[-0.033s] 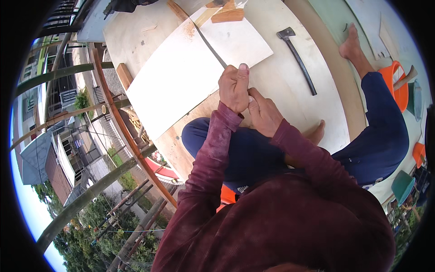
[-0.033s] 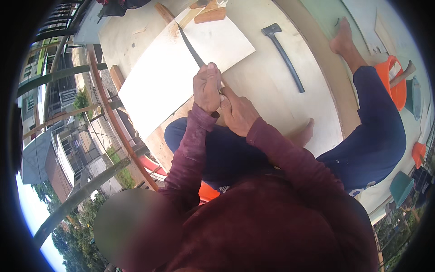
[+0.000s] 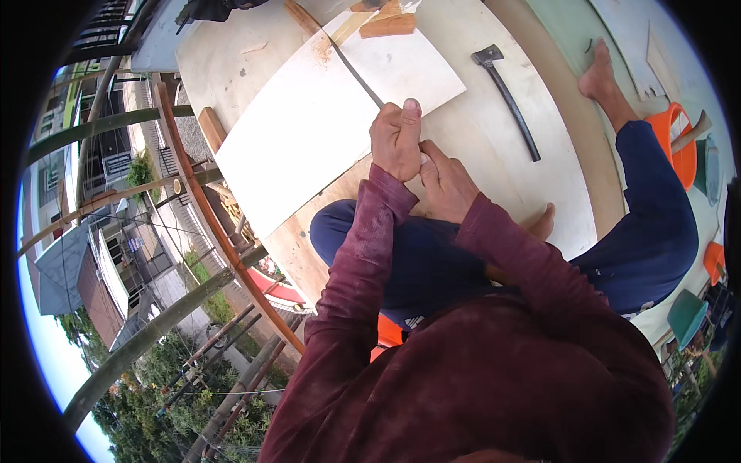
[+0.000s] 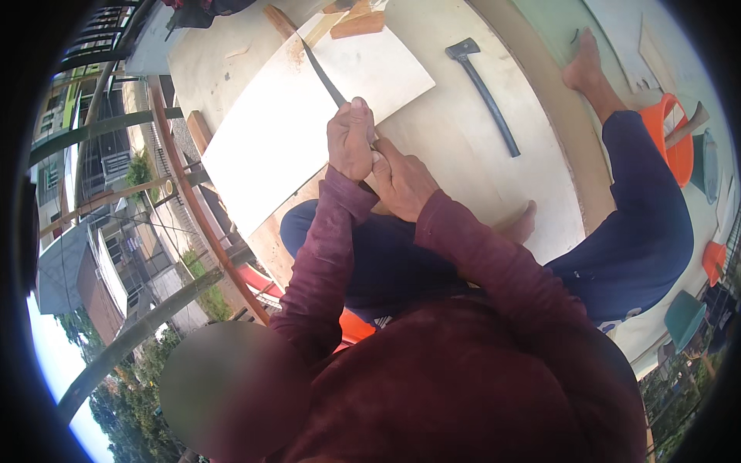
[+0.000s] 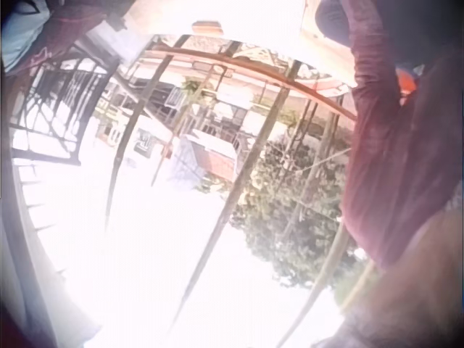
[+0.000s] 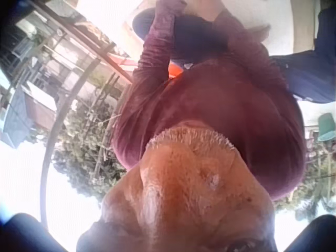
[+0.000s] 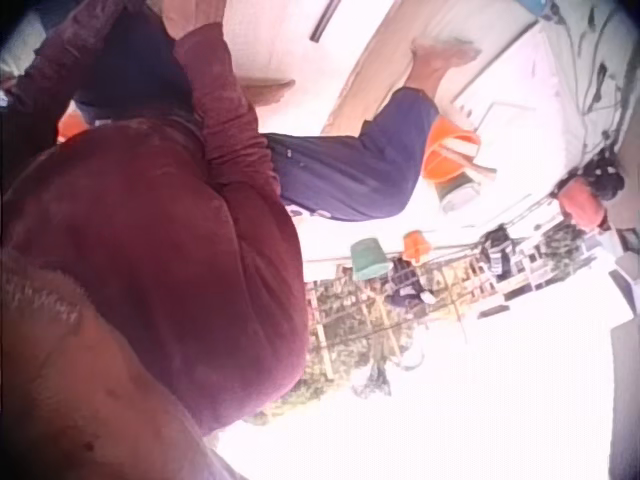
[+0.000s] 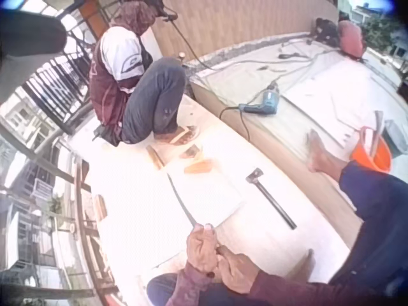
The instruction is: The person sits on an elevated work platform and uses a hand saw to cut a rectangular piece of plywood along a marked line. After sawing, the person uses a tape measure to measure the cut piece.
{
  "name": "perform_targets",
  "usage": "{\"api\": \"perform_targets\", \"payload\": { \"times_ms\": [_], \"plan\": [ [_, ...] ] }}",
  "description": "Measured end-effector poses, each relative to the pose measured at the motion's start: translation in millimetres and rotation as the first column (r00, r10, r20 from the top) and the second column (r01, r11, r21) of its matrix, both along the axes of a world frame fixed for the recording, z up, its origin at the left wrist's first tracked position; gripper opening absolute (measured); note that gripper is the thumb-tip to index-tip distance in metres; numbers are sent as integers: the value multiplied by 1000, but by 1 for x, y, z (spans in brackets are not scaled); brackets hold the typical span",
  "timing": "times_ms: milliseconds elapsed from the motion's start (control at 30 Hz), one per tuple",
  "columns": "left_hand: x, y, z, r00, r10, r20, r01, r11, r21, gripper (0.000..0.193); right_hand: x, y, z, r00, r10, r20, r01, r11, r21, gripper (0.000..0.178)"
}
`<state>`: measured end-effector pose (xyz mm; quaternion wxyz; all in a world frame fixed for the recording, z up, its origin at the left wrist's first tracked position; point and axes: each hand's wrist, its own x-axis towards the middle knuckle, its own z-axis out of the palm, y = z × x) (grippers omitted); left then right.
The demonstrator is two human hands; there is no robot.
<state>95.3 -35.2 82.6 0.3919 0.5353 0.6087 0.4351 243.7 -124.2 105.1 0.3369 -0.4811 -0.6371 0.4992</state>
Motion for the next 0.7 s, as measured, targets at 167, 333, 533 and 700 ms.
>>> {"api": "perform_targets", "payload": {
  "times_ms": [167,333,533,700],
  "plan": [
    [-13,51,-12,998,60,22,-59,996,-70,67,-34,86,-22,992,32,121,-28,999,-33,39],
    [16,-16,16,999,-11,-37,10,999,-39,65,1,24,9,993,96,75,-77,973,-220,39],
    [0,56,-7,994,111,1,-111,994,-5,67,-27,92,-27,997,-6,75,7,1000,-6,39],
    [-3,39,6,1000,3,-8,-4,995,-100,67,-27,67,-27,995,-4,100,9,999,-47,41]
  ]
}}
